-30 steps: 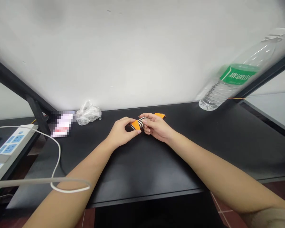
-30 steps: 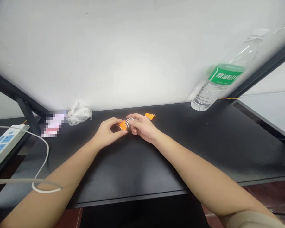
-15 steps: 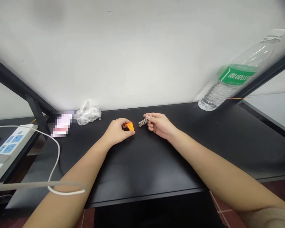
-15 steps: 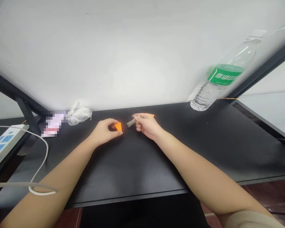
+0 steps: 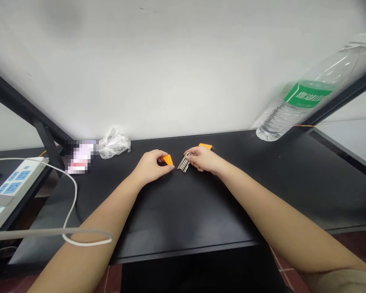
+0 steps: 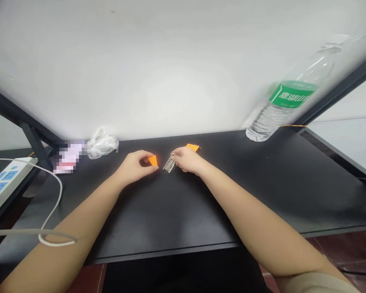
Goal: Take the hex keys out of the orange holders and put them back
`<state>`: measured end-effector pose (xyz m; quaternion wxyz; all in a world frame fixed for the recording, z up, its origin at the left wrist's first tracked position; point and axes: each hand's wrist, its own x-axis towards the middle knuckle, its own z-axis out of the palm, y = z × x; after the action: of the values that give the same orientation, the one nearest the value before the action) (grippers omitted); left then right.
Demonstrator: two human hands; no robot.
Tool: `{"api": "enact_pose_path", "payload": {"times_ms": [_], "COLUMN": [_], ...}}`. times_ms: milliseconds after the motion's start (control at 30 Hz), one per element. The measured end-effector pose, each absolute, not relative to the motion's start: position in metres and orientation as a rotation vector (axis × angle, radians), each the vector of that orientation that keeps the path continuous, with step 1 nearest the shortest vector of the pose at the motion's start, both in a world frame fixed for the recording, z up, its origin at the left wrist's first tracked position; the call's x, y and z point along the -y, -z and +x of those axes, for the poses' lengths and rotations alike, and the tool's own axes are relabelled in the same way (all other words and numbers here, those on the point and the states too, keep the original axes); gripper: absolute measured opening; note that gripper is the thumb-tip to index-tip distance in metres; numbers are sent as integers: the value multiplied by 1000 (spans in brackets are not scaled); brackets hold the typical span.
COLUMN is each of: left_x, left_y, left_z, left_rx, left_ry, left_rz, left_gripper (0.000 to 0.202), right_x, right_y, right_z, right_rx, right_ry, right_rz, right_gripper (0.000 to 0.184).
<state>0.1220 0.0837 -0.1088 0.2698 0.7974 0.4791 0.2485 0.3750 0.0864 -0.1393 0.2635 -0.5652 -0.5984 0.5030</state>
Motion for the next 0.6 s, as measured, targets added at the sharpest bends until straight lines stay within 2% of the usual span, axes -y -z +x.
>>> {"api": "enact_pose_path", "payload": {"times_ms": [300,600], "left_x": [-84,-79], "left_y": [111,113], "left_z": [123,126], "left_rx": [-1269,-1235], "left_ry": [-657,-590], "left_rz": [2169,2217], "left_gripper": [34,45], "right_x": [-83,-81], "right_y": [125,116], "right_z": [375,376], "right_rx": [2006,2056], "right_ry": [-1048,-1005], "right_rz": [-1644,-1688], "right_gripper": [42,50]}}
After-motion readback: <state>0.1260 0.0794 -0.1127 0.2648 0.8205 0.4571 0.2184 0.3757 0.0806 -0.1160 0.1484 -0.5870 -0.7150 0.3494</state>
